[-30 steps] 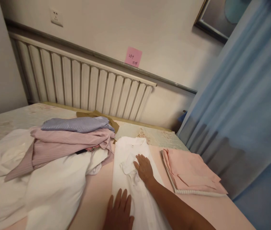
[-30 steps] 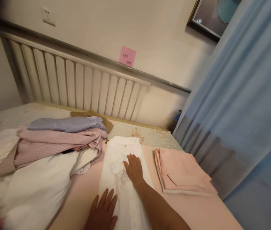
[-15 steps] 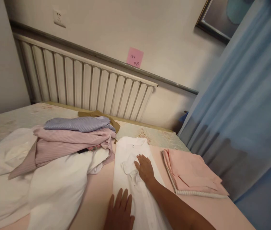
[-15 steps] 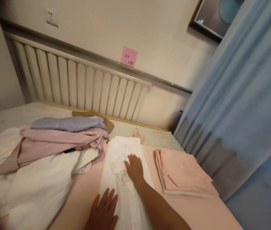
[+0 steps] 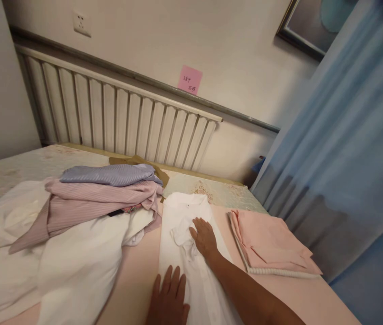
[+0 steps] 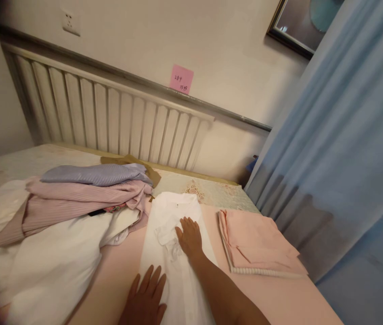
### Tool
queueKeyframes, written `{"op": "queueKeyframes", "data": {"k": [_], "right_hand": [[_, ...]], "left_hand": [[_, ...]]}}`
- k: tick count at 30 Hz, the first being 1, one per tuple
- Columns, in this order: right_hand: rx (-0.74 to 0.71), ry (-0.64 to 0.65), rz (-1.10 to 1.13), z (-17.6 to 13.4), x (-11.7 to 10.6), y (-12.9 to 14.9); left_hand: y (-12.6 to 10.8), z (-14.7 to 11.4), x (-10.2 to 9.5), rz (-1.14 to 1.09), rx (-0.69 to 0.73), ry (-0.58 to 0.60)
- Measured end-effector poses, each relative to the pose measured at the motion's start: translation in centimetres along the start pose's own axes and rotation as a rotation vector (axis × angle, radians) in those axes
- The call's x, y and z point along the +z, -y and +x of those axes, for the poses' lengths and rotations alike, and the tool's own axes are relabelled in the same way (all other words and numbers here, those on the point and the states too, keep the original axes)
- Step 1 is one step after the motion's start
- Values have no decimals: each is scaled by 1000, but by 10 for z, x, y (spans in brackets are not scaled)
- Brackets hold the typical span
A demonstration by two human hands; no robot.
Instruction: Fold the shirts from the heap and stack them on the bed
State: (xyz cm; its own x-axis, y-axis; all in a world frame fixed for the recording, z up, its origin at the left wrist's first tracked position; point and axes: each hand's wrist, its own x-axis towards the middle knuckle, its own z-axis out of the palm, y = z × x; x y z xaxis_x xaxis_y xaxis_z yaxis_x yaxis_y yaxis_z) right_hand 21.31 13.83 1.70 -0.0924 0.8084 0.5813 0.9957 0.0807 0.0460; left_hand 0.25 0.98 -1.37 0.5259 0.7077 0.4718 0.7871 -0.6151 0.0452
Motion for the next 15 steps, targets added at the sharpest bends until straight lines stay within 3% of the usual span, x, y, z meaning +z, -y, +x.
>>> {"op": "queueKeyframes", "data": {"k": [15], "right_hand": [[-8, -7, 24, 0, 1, -1]], "left_hand": [[-1, -3, 9, 49, -4, -101]]}}
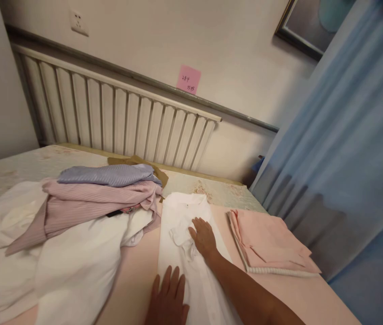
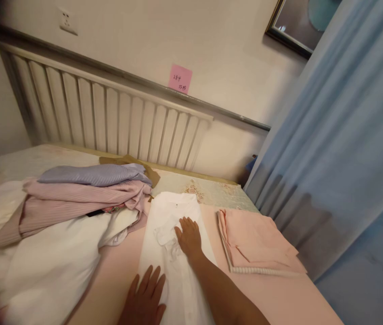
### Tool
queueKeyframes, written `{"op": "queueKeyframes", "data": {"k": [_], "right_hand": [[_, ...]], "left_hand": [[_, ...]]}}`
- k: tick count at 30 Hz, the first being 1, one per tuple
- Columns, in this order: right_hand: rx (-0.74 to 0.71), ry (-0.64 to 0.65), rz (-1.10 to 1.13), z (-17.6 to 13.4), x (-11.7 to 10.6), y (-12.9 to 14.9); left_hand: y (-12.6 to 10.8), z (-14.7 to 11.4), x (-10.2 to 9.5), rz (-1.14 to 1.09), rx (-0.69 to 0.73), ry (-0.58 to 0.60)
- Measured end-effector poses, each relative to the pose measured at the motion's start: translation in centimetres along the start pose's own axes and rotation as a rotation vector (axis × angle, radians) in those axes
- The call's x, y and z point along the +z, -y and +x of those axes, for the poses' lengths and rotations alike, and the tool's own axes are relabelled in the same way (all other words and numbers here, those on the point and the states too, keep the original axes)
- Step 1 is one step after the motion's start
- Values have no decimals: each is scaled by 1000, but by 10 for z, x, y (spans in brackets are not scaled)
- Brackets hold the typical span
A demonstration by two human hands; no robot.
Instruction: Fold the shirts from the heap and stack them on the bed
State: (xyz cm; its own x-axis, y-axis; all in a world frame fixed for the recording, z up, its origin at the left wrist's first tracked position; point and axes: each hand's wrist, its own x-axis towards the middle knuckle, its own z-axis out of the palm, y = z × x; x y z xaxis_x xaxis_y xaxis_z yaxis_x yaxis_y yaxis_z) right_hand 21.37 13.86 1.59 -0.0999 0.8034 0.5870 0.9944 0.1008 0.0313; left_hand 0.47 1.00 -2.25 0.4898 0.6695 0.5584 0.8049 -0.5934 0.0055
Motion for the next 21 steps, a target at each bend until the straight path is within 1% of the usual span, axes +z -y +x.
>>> {"op": "queueKeyframes", "data": {"k": [2, 10, 18, 21], "right_hand": [[0, -2, -4, 0, 0, 0], [5, -6, 3, 0, -1, 1], [-2, -6, -16, -1, -1, 0], [-3, 1, -15, 0, -1, 0]], "left_hand": [[0, 0, -1, 6, 1, -12], [2, 0, -3, -43, -5, 27], [1, 0, -4, -23, 1, -11], [1, 0, -5, -30, -3, 14]]}}
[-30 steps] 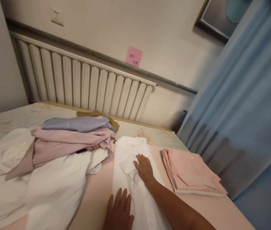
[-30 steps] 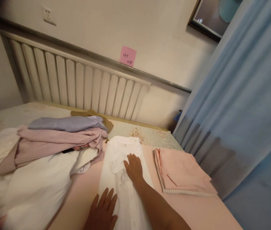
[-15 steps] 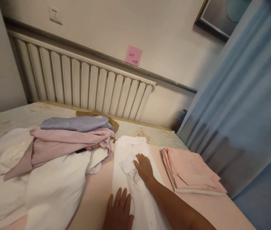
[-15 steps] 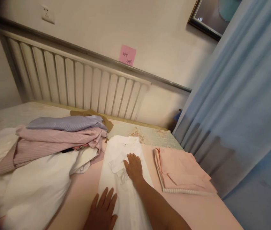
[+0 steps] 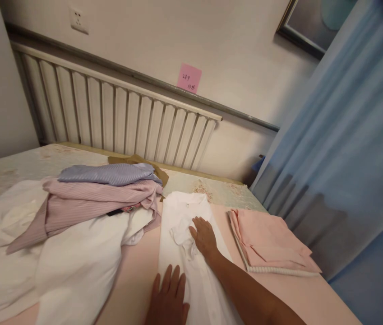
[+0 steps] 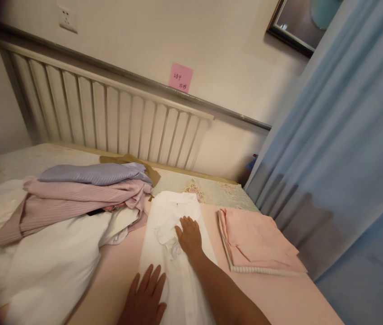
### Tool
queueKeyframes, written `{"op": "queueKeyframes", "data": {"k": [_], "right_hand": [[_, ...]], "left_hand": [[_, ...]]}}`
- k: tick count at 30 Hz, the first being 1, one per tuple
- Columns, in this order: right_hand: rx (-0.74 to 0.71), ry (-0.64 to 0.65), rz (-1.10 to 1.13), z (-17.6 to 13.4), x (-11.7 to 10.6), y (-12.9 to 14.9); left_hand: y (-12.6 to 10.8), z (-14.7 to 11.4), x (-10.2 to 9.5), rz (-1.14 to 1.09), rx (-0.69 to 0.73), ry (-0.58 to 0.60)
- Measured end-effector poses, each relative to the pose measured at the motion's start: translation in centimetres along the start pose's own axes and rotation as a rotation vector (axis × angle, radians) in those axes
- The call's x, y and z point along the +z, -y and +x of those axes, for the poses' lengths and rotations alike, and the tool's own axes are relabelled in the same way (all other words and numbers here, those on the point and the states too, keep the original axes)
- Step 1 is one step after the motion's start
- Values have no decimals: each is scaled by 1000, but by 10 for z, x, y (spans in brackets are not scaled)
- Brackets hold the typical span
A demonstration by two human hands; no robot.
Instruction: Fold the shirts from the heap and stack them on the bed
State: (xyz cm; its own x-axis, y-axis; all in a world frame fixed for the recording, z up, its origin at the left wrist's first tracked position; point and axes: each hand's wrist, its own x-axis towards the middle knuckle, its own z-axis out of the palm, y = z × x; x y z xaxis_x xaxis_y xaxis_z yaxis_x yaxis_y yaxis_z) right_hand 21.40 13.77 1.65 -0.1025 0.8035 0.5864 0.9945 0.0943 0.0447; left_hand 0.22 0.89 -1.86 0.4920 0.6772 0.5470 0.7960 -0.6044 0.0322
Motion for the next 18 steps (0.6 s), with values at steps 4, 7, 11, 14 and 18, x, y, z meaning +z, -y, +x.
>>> {"op": "queueKeyframes", "data": {"k": [4, 7, 11, 14, 18], "right_hand": [[-1, -23, 12, -1, 1, 0], [-13, -35, 20, -1, 3, -1], [-6, -25, 20, -1, 3, -1], [-3, -21, 21, 0, 3, -1], [4, -6, 24, 0, 2, -1]], "left_hand": [[0, 1, -3, -18, 9, 63], [-1, 2, -4, -12, 0, 68], [-2, 4, -5, 10, 10, 4], [-1, 3, -5, 13, 15, -11], [-1, 2, -5, 11, 8, 3]]}}
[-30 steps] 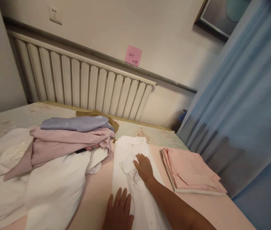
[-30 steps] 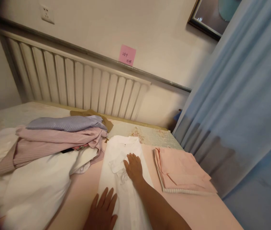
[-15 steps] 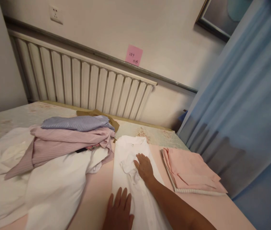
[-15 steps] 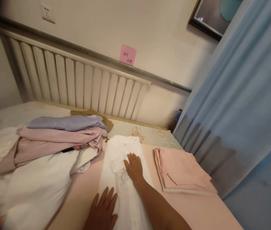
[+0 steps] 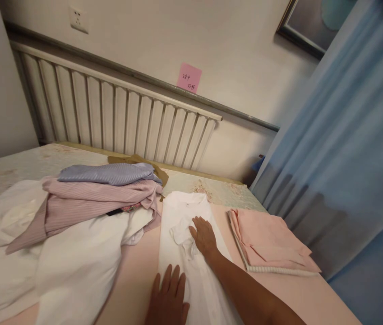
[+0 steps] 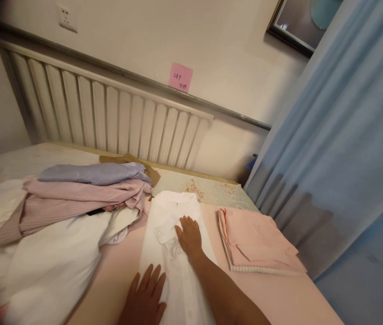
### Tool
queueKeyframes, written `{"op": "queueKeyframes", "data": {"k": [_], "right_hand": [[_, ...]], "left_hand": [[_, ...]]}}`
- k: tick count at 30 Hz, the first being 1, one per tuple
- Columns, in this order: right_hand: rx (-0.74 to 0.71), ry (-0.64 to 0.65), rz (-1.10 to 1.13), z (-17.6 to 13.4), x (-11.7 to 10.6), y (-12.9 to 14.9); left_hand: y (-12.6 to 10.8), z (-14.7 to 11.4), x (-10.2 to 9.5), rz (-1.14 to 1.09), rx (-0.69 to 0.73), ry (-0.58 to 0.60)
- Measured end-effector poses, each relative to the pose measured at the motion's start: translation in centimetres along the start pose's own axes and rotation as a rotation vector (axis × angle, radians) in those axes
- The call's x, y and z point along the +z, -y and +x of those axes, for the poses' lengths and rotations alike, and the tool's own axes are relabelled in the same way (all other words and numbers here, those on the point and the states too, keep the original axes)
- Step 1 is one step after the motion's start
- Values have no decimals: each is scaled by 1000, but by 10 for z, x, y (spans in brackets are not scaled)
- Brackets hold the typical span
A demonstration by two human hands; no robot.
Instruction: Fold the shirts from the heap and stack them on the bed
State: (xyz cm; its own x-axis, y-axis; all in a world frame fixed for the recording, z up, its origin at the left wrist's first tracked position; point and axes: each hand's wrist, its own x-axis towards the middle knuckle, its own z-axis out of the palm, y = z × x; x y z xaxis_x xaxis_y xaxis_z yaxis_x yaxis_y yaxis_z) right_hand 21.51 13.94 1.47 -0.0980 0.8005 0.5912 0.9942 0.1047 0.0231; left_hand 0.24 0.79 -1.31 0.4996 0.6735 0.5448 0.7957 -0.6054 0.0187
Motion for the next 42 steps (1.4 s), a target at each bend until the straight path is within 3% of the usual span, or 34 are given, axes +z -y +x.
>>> {"op": "queueKeyframes", "data": {"k": [14, 24, 42], "right_hand": [[18, 19, 13, 0, -1, 0], [40, 79, 41, 2, -8, 3], [29, 46, 44, 1, -3, 1]], "left_hand": [[1, -2, 3, -37, -5, 70], [0, 1, 2, 27, 34, -55], [1, -1, 7, -30, 16, 41]]}}
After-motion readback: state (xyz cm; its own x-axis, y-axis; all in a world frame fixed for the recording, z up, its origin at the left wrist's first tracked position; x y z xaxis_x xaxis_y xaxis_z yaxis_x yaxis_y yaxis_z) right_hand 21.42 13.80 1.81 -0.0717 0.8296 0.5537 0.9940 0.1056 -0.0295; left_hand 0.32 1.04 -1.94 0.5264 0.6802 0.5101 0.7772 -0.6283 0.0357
